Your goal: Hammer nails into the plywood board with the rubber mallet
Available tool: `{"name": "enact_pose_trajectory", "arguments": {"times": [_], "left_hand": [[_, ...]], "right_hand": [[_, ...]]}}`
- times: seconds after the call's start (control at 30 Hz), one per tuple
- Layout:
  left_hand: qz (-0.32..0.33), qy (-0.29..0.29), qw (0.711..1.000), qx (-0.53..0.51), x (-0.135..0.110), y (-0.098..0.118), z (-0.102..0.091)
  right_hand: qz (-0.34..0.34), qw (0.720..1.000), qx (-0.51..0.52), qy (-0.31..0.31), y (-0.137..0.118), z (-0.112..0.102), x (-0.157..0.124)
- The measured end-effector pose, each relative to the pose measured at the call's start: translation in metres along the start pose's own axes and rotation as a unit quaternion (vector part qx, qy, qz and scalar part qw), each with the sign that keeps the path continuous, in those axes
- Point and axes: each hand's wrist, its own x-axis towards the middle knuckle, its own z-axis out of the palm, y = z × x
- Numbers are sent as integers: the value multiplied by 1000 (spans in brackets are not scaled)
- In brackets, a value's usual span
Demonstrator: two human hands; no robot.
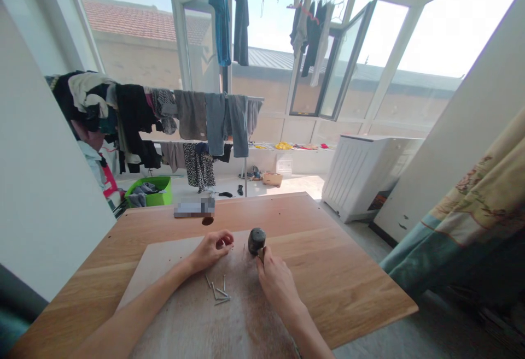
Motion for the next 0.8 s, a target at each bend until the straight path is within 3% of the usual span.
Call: {"name": "enact_pose_trajectory", "arguments": {"times": [0.5,0.67,0.8], "left_hand": [[12,1,1000,12,0,7,0],[10,3,1000,16,0,5,0],[2,0,1000,15,0,4,0]], "right_hand": [[-42,992,116,-9,9,0,9],[-19,981,183,-56,10,-4,15],[-4,971,230,-59,5,-7,17]]}}
